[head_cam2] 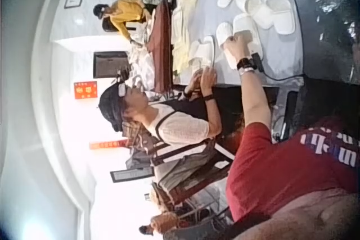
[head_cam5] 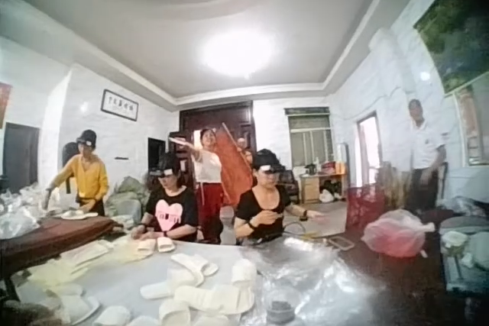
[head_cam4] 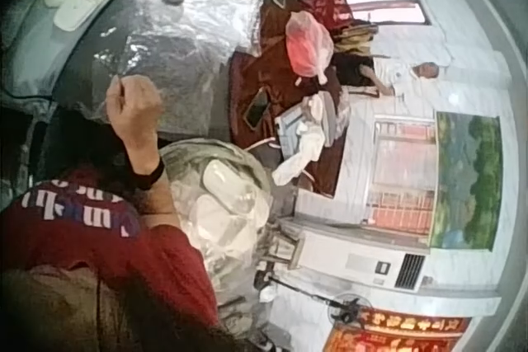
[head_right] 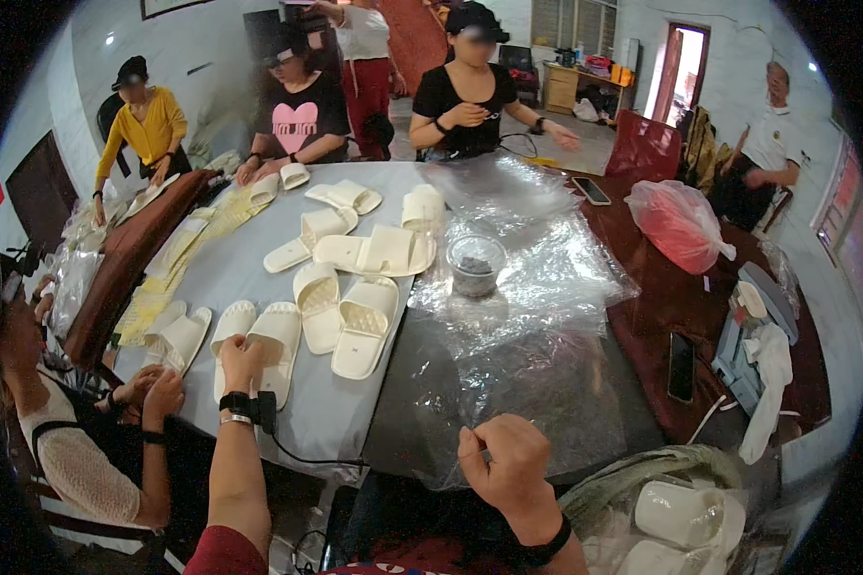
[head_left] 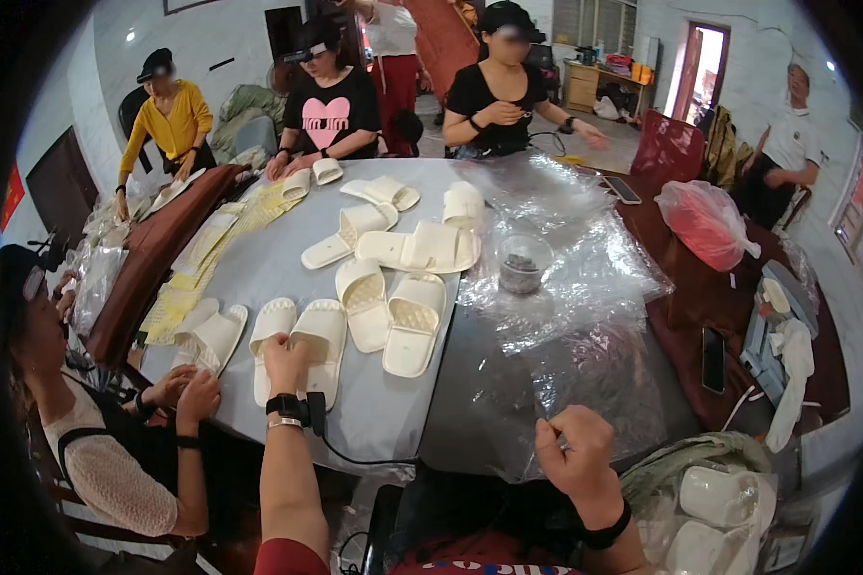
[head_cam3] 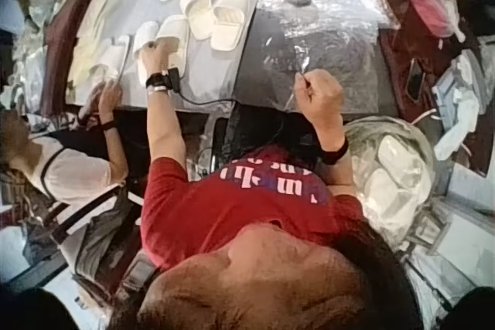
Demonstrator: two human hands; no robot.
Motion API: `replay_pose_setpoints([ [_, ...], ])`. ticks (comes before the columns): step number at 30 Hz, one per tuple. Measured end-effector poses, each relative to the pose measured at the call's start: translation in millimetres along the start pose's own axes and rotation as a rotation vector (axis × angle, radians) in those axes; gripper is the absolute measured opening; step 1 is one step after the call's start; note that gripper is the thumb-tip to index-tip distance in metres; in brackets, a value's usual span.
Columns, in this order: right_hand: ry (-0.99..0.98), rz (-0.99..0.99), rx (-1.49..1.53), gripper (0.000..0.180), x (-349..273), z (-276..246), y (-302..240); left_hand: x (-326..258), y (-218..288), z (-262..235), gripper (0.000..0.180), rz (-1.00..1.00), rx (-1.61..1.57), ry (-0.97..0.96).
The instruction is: Packing white slippers into plastic bags and moving a large sack of slippers in a workshop.
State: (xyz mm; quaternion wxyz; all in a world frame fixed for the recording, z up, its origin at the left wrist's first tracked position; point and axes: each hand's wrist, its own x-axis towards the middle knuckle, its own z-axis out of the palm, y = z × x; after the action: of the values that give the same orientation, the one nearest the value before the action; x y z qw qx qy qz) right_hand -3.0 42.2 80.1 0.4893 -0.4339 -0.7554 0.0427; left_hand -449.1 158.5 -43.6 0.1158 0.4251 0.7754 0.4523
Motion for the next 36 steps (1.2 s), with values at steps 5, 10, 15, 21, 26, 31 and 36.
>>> replay_pose_setpoints([
  [5,0.008,-0.001,-0.024,0.016,-3,-7,-3,5,9,2,0.032,-0.058,0.269,0.267],
  [10,0.016,-0.010,-0.003,0.019,-5,-6,3,12,-4,0,0.024,-0.014,0.409,0.291],
  [15,0.025,0.019,0.017,0.020,-9,-4,12,12,-15,-22,0.025,-0.052,0.297,0.262],
  [21,0.019,0.005,-0.045,0.017,-7,-3,26,-54,76,-49,0.026,0.236,-0.690,-0.075],
  [26,-0.027,0.032,-0.049,0.015,-5,3,18,-128,156,-48,0.026,0.421,-0.484,-0.523],
  [31,-0.038,0.009,-0.020,0.015,-4,9,6,-142,167,-20,0.025,0.800,-0.263,-0.780],
  [36,-0.176,-0.104,0.083,0.015,-5,10,2,-145,167,4,0.020,0.838,-0.241,-0.846],
])
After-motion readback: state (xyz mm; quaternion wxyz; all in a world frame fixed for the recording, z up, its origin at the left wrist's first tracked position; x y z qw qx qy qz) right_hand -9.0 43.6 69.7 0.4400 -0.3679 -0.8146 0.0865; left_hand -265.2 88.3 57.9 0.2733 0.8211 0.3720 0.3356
